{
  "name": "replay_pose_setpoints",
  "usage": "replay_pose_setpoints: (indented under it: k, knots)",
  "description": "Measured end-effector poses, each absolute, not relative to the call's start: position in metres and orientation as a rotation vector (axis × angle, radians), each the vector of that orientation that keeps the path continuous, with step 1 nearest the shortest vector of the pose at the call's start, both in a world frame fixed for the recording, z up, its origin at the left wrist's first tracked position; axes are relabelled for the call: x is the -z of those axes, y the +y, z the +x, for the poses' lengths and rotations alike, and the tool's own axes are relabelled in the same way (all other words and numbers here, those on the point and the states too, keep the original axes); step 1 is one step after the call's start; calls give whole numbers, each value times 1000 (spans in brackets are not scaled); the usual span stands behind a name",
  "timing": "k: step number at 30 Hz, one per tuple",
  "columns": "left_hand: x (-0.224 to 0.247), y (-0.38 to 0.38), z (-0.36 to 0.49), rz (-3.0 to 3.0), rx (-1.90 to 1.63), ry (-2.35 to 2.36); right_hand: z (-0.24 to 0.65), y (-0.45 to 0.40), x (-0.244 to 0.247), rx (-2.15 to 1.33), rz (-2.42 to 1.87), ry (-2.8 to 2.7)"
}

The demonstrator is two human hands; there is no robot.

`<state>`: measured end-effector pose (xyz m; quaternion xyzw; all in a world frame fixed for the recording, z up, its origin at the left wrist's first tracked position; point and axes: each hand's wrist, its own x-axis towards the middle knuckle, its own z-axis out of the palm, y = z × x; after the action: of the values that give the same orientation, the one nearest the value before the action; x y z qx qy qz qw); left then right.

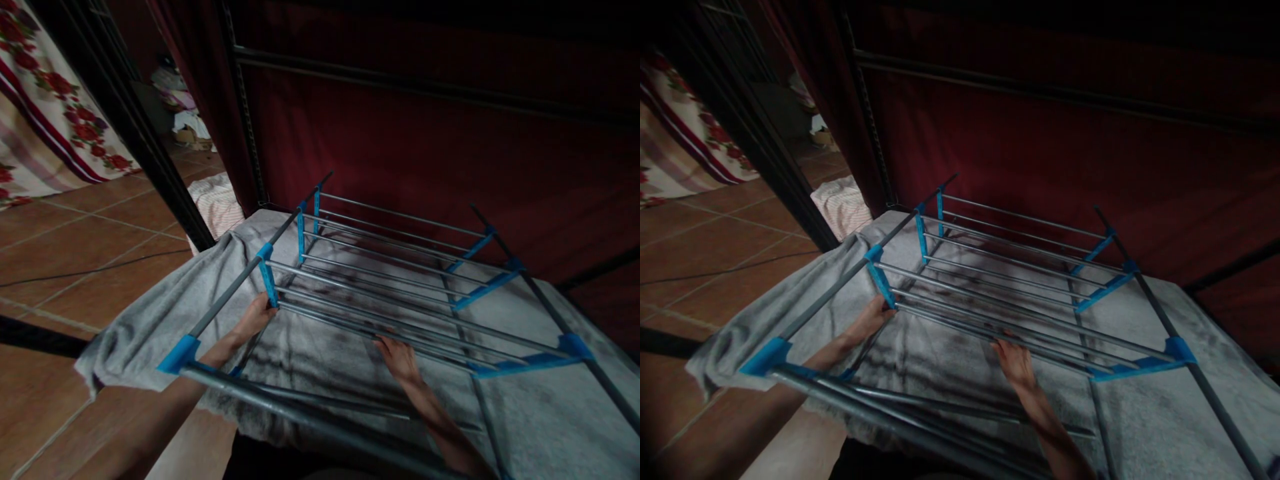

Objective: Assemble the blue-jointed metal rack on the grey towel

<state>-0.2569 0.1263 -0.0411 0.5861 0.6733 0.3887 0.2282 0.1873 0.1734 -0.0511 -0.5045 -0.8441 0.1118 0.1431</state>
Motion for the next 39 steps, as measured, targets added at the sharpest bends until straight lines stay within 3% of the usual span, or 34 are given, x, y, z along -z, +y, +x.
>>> replay_pose_setpoints:
  k: [10, 26, 39]
  knots:
    - [41, 128, -251, 1520, -1155, 1689, 198, 172, 52, -376, -1544, -2402]
    - [21, 130, -236, 1591, -899, 1760, 202, 170, 57, -373, -1517, -2410]
    - [33, 134, -237, 1473, -1026, 1594, 200, 169, 56, -295, -1482, -2383]
